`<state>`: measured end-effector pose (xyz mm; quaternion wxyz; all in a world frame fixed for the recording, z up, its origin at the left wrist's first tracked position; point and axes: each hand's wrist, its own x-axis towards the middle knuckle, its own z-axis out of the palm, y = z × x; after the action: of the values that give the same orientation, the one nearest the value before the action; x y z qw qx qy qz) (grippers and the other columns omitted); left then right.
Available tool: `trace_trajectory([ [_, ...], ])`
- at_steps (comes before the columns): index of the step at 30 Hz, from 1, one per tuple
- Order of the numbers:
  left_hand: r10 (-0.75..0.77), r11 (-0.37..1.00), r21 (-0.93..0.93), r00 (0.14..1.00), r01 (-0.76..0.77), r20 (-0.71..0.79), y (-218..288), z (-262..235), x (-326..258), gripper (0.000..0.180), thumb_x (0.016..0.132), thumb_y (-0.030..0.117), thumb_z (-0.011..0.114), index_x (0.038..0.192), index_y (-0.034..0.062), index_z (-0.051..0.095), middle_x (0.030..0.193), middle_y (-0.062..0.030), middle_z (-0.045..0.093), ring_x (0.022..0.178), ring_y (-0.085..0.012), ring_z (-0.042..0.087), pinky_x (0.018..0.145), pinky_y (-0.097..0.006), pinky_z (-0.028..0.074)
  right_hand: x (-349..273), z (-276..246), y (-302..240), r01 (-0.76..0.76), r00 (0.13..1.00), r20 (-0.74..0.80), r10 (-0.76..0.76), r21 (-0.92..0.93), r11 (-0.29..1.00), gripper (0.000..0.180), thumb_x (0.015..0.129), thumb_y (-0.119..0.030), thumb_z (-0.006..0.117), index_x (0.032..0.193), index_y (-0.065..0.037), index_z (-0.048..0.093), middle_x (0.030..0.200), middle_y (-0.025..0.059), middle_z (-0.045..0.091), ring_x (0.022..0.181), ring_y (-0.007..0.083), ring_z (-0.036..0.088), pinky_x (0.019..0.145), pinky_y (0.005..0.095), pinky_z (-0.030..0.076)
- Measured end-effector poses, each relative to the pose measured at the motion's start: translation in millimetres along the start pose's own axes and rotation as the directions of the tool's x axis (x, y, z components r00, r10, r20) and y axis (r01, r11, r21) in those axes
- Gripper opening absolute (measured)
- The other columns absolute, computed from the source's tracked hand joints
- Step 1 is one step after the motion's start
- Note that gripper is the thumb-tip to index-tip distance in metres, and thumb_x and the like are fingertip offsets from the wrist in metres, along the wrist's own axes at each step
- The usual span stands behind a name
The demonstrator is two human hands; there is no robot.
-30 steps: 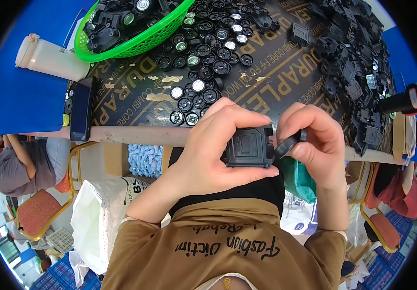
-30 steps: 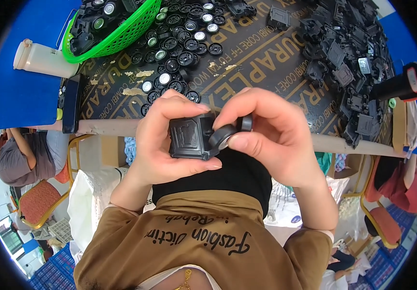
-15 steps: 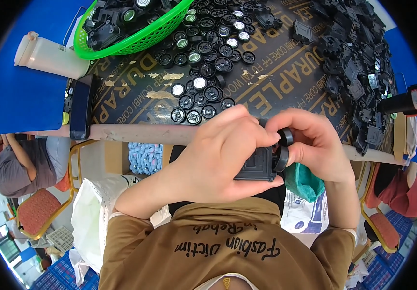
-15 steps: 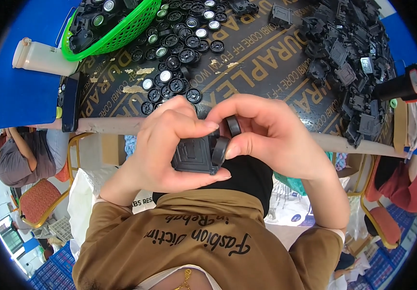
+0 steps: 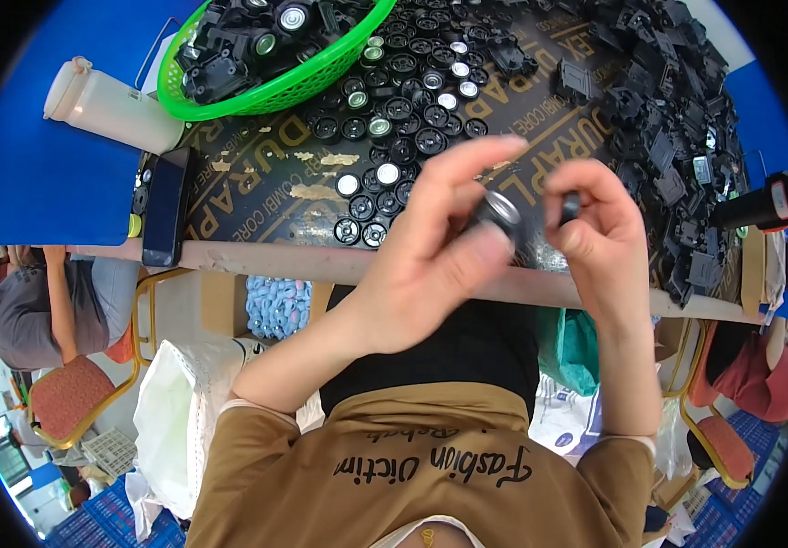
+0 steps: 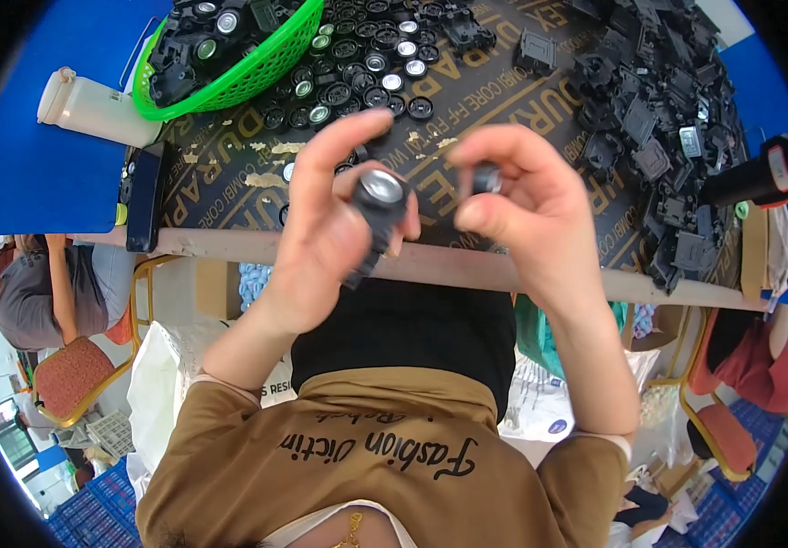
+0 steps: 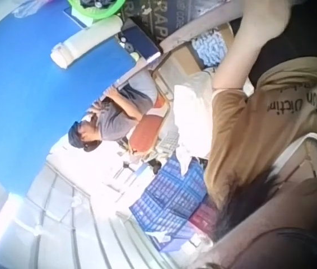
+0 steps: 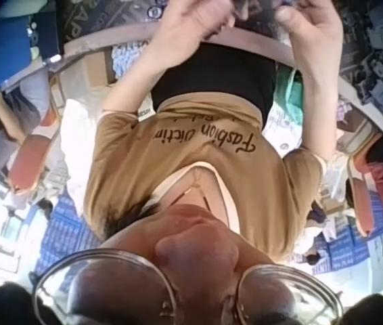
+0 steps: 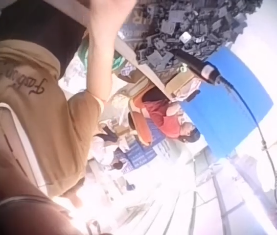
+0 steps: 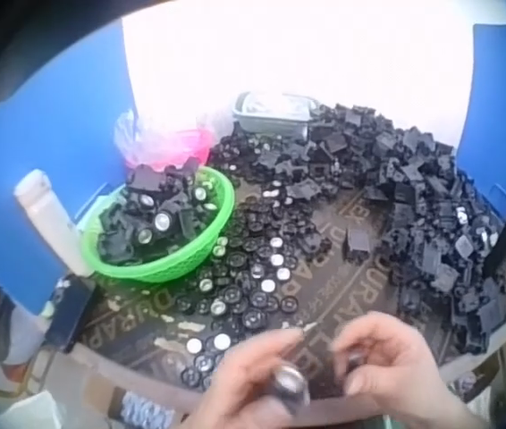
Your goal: The person is manualy assembling small black plastic components by snapping circular parts into housings.
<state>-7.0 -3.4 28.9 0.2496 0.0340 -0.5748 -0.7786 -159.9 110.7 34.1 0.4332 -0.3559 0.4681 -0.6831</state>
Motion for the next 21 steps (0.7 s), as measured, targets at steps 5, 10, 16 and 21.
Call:
trace_trajectory([
  [5,-0.218,0.772,-0.624,0.973,0.123,-0.078,-11.4,-0.5,13.5,0.037,0.096,0.040,0.029,0.113,0.0101,0.043,0.088,-0.0104,0.052,0.068,-0.0179,0.050,0.064,-0.030,0.040,-13.8,8.3,3.5,0.135,0.971,-0.175,-0.165,-0.171,0.976,0.027,0.071,0.008,0.058,0.098,0.004,0.060,0.096,0.0074,0.054,0.081,0.0121,0.054,0.069,0.0225,0.046],
  [10,-0.327,0.530,-0.845,0.937,0.075,-0.122,-13.5,11.9,18.1,0.033,0.096,0.041,0.033,0.106,0.0120,0.044,0.084,-0.0080,0.052,0.074,-0.0197,0.050,0.070,-0.032,0.040,-29.8,45.3,12.1,0.295,0.868,-0.210,-0.450,-0.512,0.807,0.019,0.068,0.005,0.068,0.085,0.000,0.060,0.095,0.0115,0.059,0.080,0.0203,0.059,0.067,0.0289,0.048],
  [16,-0.325,0.552,-0.832,0.934,0.058,-0.150,-4.7,30.4,17.7,0.032,0.095,0.041,0.034,0.109,0.0120,0.039,0.083,-0.0065,0.049,0.072,-0.0164,0.048,0.067,-0.029,0.042,-23.4,49.0,12.4,0.440,0.734,0.206,-0.647,-0.870,0.222,0.028,0.056,-0.002,0.072,0.082,-0.009,0.066,0.088,0.0042,0.058,0.075,0.0219,0.052,0.064,0.0298,0.042],
  [21,-0.222,0.641,-0.767,0.959,0.008,-0.176,-0.9,38.3,12.0,0.033,0.096,0.040,0.032,0.111,0.0101,0.037,0.086,-0.0067,0.048,0.074,-0.0151,0.048,0.068,-0.028,0.043,-24.0,49.2,19.6,0.453,0.643,0.202,-0.739,-0.878,0.154,0.030,0.057,-0.007,0.072,0.086,-0.012,0.067,0.091,0.0043,0.057,0.079,0.0211,0.049,0.065,0.0309,0.040],
])
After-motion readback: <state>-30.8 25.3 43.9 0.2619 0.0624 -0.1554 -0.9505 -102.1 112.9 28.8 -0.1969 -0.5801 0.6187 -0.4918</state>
